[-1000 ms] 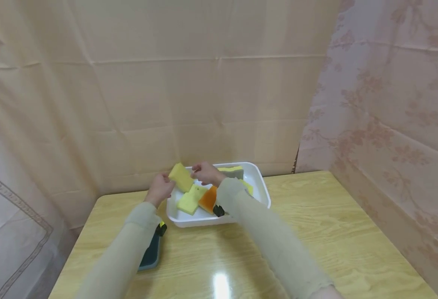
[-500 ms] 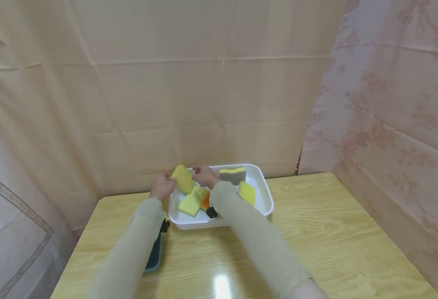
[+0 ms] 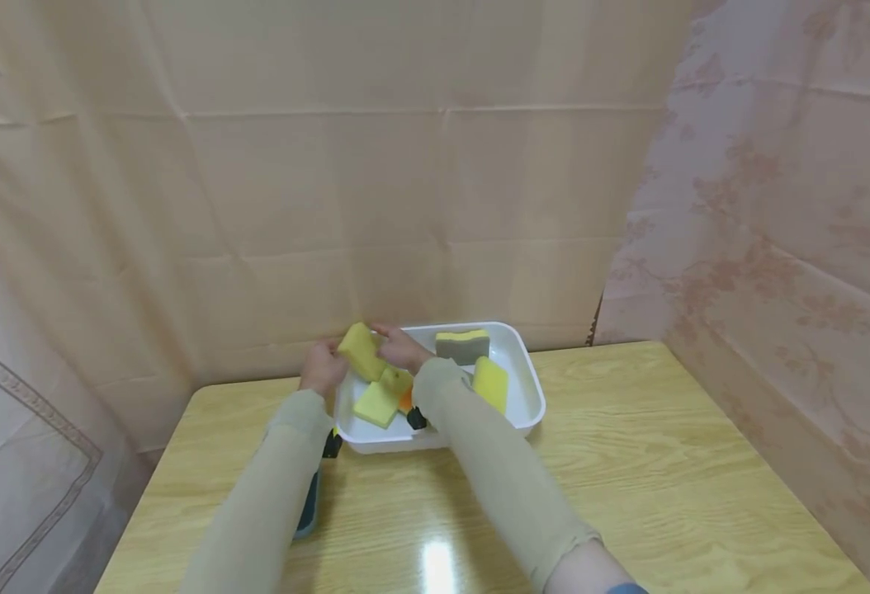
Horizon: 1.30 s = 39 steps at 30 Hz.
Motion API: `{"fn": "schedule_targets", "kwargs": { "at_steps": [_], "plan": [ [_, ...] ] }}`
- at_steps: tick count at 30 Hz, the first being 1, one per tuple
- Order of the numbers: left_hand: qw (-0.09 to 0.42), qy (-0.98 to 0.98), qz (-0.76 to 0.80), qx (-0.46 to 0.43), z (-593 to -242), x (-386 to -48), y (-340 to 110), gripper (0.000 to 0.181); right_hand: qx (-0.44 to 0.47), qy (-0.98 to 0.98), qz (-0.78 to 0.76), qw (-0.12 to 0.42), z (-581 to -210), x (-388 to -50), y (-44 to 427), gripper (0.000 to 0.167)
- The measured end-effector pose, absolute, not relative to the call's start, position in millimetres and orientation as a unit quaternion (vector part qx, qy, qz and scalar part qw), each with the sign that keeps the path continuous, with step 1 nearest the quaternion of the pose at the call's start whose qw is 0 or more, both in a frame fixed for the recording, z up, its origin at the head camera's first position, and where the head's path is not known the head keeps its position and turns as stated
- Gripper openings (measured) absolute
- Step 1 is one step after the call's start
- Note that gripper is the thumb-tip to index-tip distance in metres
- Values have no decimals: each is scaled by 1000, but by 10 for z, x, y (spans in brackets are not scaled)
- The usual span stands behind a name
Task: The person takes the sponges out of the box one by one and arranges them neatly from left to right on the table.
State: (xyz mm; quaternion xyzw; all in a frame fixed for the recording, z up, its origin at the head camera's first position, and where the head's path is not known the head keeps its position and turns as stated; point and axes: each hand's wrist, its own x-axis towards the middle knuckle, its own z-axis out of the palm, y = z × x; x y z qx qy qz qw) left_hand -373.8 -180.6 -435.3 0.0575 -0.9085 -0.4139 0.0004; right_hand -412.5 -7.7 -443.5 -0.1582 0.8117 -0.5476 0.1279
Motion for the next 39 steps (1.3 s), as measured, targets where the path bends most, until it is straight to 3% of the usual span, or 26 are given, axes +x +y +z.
{"fn": "schedule_targets", "kwargs": {
  "at_steps": [5, 13, 30, 39],
  "plan": [
    [7, -913, -405, 51, -4336, -3737, -1770, 48, -156, 799, -561, 151, -4458, -4138, -92, 72],
    [9, -906, -419, 67, -4322, -3743, -1693, 51, -140, 801, -557, 169, -4490, -4138, -88, 66],
    [6, -876, -479, 57, -4353, -3713, -1603, 52, -105, 775, -599, 174, -4570, -4014, -119, 55],
    [-9, -861, -506, 48, -4378, -3748, -1585, 43, -96, 769, -611, 161, -4533, -3998, -120, 49]
  ]
}}
